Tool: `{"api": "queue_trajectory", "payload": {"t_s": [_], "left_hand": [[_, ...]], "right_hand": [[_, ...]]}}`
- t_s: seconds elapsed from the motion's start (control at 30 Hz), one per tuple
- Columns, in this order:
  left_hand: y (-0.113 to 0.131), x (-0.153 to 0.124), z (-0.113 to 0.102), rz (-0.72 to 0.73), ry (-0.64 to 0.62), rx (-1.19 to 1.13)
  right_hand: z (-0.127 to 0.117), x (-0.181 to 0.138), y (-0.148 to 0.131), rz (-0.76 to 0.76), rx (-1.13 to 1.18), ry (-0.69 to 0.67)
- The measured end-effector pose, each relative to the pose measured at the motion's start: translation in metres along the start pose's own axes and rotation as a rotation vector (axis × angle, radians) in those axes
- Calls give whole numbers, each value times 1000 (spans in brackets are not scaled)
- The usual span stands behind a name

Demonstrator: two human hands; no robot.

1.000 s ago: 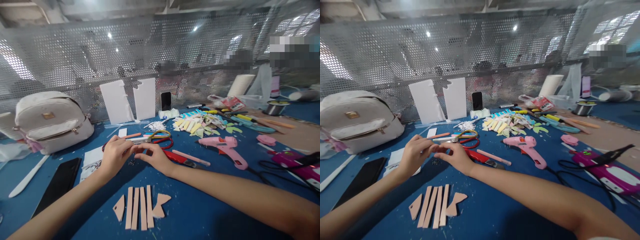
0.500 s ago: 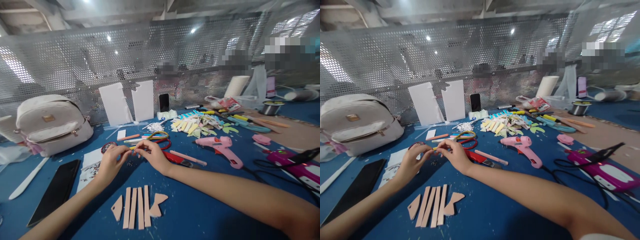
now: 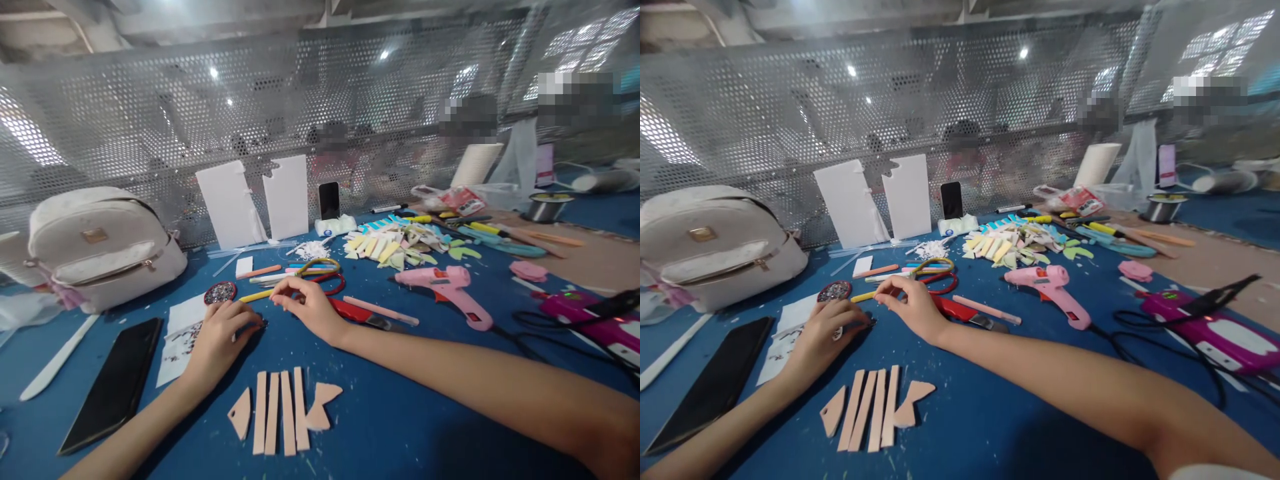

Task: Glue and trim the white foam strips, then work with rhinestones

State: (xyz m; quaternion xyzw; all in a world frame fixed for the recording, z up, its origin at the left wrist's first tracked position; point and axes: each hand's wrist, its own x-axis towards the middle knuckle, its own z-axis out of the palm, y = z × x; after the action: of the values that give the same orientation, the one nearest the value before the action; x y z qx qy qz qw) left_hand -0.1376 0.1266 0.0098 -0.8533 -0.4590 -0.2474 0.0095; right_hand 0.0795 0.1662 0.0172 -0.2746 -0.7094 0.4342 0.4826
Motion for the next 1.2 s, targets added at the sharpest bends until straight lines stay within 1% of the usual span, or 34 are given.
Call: {"api": "queue_trajectory", "payload": {"t_s": [0.17,0.43,0.77,0.87,0.97,1.13,1.2], "left_hand": [[5,3,0,23,-21,32],[8,5,1,3,-39,46],[13,9,-1,-35,-31,-104],[16,6,-4,-70,6,-203],[19,1,-8,-136,45,-333],[22,-8,-11,-277,104,-501],[22,-11,-11,-320,117,-539]], "right_hand": [[0,0,-2,-7,-30,-10],[1,0,-4,-11,-60,-13],[1,0,-6,-29,-111,-7],[1,-1,-7,-32,-134,-13],[0,-3,-8,-40,-159,-43],[0,-7,-16,-73,-211,-140],[0,-8,-20,-132,-263,-205]]}}
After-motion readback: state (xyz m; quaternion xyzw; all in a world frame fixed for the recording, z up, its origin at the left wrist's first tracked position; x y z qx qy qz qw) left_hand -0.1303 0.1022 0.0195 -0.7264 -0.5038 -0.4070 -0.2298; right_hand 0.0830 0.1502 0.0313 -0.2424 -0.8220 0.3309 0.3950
